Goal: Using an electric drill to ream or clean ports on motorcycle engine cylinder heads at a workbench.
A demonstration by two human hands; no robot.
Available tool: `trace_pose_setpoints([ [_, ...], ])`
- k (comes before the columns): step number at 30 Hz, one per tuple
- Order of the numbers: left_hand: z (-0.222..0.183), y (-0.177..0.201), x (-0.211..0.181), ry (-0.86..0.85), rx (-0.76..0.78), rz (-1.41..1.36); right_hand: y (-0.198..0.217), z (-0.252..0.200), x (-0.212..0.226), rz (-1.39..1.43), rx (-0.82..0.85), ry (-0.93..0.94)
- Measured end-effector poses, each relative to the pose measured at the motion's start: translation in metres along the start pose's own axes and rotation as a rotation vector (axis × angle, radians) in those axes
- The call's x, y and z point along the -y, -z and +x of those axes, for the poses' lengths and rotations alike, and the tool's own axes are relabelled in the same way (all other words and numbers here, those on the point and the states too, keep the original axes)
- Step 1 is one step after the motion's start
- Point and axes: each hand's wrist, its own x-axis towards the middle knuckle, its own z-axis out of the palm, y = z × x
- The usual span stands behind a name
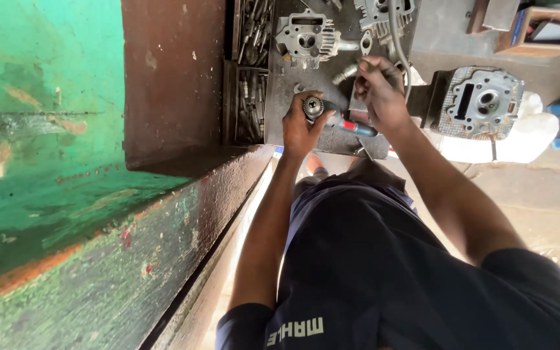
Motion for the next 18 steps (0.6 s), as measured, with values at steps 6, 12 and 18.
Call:
trace_pose_setpoints([
  [6, -0.003, 0.004, 0.004, -0.032, -0.031, 0.077, -0.029, -0.052, 0.044, 0.332, 0.187, 0.028],
  [12, -0.002, 0.007, 0.002, -0.002, -0.017, 0.072, -0.055, -0.076, 0.08, 0.452, 0.33, -0.024],
  [18, -0.004, 0.007, 0.009, -0.032, -0.022, 0.091, -0.075, -0.088, 0.089, 0.615, 0.346, -0.241],
])
